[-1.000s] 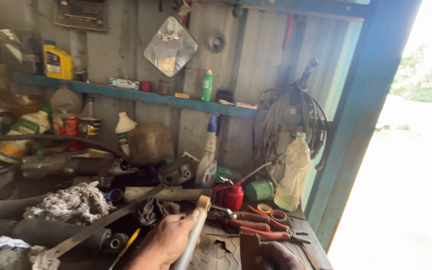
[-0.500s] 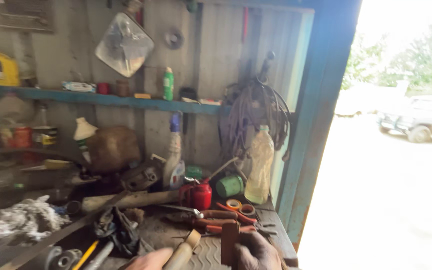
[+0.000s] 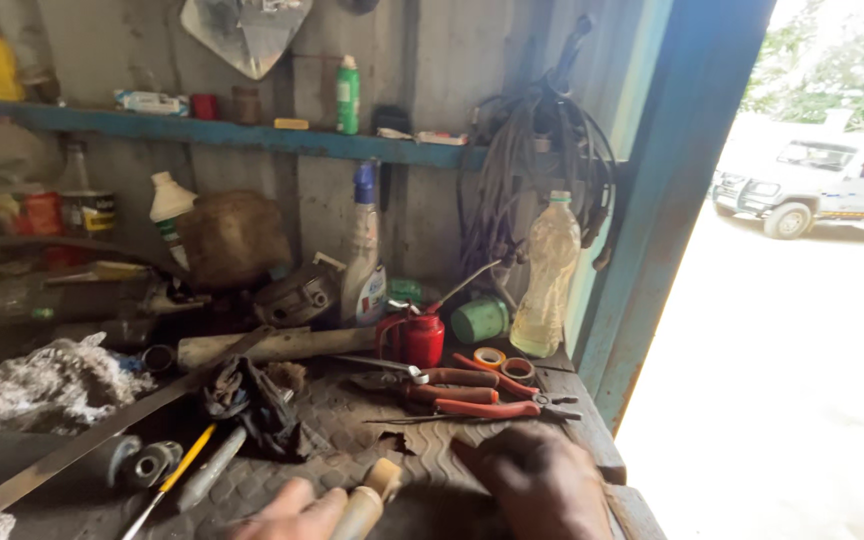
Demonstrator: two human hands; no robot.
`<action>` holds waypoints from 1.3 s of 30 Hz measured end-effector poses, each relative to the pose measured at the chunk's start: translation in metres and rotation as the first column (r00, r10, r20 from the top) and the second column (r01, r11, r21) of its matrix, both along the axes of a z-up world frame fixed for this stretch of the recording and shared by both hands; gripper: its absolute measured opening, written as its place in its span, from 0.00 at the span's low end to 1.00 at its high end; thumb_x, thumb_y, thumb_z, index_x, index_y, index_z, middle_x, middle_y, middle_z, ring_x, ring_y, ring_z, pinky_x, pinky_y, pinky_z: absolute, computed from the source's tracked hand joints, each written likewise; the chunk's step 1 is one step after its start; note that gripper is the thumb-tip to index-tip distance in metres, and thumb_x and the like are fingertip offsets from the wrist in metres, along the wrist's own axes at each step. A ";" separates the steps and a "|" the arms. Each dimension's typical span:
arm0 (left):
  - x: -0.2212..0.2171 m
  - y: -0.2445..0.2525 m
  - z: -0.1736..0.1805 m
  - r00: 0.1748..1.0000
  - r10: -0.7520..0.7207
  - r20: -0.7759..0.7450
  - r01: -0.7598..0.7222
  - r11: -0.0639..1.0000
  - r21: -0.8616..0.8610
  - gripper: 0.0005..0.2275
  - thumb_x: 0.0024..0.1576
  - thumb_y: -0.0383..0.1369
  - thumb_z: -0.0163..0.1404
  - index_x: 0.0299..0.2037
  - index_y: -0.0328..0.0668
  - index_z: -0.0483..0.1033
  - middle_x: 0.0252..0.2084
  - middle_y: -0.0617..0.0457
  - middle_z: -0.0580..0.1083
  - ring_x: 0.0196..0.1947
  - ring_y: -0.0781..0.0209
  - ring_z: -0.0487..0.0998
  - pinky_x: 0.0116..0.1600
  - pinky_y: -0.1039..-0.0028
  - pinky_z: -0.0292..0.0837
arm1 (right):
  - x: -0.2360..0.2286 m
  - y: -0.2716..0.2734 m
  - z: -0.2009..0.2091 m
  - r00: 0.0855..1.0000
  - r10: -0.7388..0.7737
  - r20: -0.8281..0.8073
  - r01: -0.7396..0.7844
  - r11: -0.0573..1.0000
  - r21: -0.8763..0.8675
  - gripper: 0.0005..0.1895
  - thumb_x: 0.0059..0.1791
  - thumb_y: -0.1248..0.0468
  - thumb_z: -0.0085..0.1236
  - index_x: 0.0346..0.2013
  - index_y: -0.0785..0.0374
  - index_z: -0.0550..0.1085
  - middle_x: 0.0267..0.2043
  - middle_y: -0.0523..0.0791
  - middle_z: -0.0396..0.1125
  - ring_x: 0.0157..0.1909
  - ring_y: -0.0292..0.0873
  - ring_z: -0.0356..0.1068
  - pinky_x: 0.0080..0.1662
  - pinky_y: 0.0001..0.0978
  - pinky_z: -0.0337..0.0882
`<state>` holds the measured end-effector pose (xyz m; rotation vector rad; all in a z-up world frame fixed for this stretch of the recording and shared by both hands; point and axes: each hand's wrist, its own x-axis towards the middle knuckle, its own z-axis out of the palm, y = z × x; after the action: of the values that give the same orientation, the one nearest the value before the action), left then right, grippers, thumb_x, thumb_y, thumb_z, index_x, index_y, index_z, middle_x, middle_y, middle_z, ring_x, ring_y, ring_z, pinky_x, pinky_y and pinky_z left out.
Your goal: The person cleans a shock absorber, wipes a metal component with a cloth, and then applies a lubricant or substance to the shock absorber's rod and eyelet using their fingers and a small piece of material.
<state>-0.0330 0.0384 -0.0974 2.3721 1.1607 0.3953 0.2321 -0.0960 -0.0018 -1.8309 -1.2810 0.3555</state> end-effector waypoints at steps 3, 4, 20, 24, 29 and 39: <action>0.001 -0.001 -0.005 0.998 -0.059 -0.002 0.059 0.998 -0.013 0.22 0.54 0.45 0.54 0.57 0.47 0.76 0.47 0.51 0.78 0.50 0.58 0.82 0.57 0.69 0.73 | 0.001 0.015 -0.024 0.900 0.146 0.412 -0.186 0.981 0.059 0.12 0.40 0.51 0.69 0.33 0.50 0.87 0.34 0.45 0.78 0.41 0.50 0.77 0.45 0.41 0.74; 0.003 -0.002 -0.007 0.997 -0.079 0.002 0.079 0.997 -0.018 0.22 0.55 0.45 0.54 0.57 0.47 0.76 0.48 0.51 0.78 0.51 0.59 0.81 0.57 0.69 0.73 | 0.003 0.018 -0.029 0.839 0.178 0.514 -0.265 0.959 0.101 0.11 0.41 0.51 0.71 0.33 0.49 0.87 0.35 0.46 0.77 0.43 0.52 0.76 0.45 0.44 0.73; -0.016 0.002 -0.025 0.944 -0.321 0.079 0.319 0.947 0.032 0.19 0.61 0.39 0.49 0.61 0.44 0.75 0.54 0.54 0.76 0.54 0.61 0.79 0.60 0.74 0.72 | -0.025 -0.005 0.032 0.829 -0.081 -0.553 0.159 0.983 0.094 0.20 0.49 0.53 0.61 0.46 0.65 0.83 0.31 0.44 0.71 0.27 0.40 0.65 0.33 0.36 0.66; -0.026 0.010 -0.018 0.899 -0.407 0.160 0.386 0.910 0.151 0.19 0.63 0.38 0.47 0.62 0.43 0.75 0.55 0.54 0.76 0.55 0.62 0.79 0.61 0.75 0.71 | -0.020 -0.014 0.042 0.828 -0.042 -0.559 0.079 0.996 0.041 0.18 0.48 0.55 0.60 0.45 0.62 0.85 0.39 0.42 0.79 0.31 0.36 0.67 0.38 0.32 0.67; -0.029 -0.007 -0.007 0.954 -0.297 0.047 0.295 0.954 0.048 0.23 0.61 0.42 0.50 0.67 0.52 0.72 0.59 0.55 0.72 0.59 0.62 0.76 0.62 0.74 0.70 | -0.023 -0.006 0.020 0.960 0.204 -0.192 -0.162 0.963 0.216 0.13 0.47 0.61 0.59 0.42 0.63 0.84 0.40 0.45 0.83 0.41 0.36 0.79 0.43 0.31 0.74; -0.023 -0.016 0.021 0.966 -0.257 -0.023 0.251 0.956 -0.152 0.28 0.59 0.43 0.46 0.72 0.52 0.62 0.64 0.56 0.65 0.65 0.62 0.72 0.67 0.75 0.67 | -0.046 0.006 -0.034 0.593 0.275 0.757 -0.564 0.812 0.147 0.18 0.49 0.64 0.61 0.54 0.56 0.79 0.57 0.47 0.75 0.50 0.47 0.78 0.52 0.37 0.73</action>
<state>-0.0556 0.0224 -0.0760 2.3681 0.8546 0.1659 0.1862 -0.0904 -0.0355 -1.3106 -2.1776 -0.4030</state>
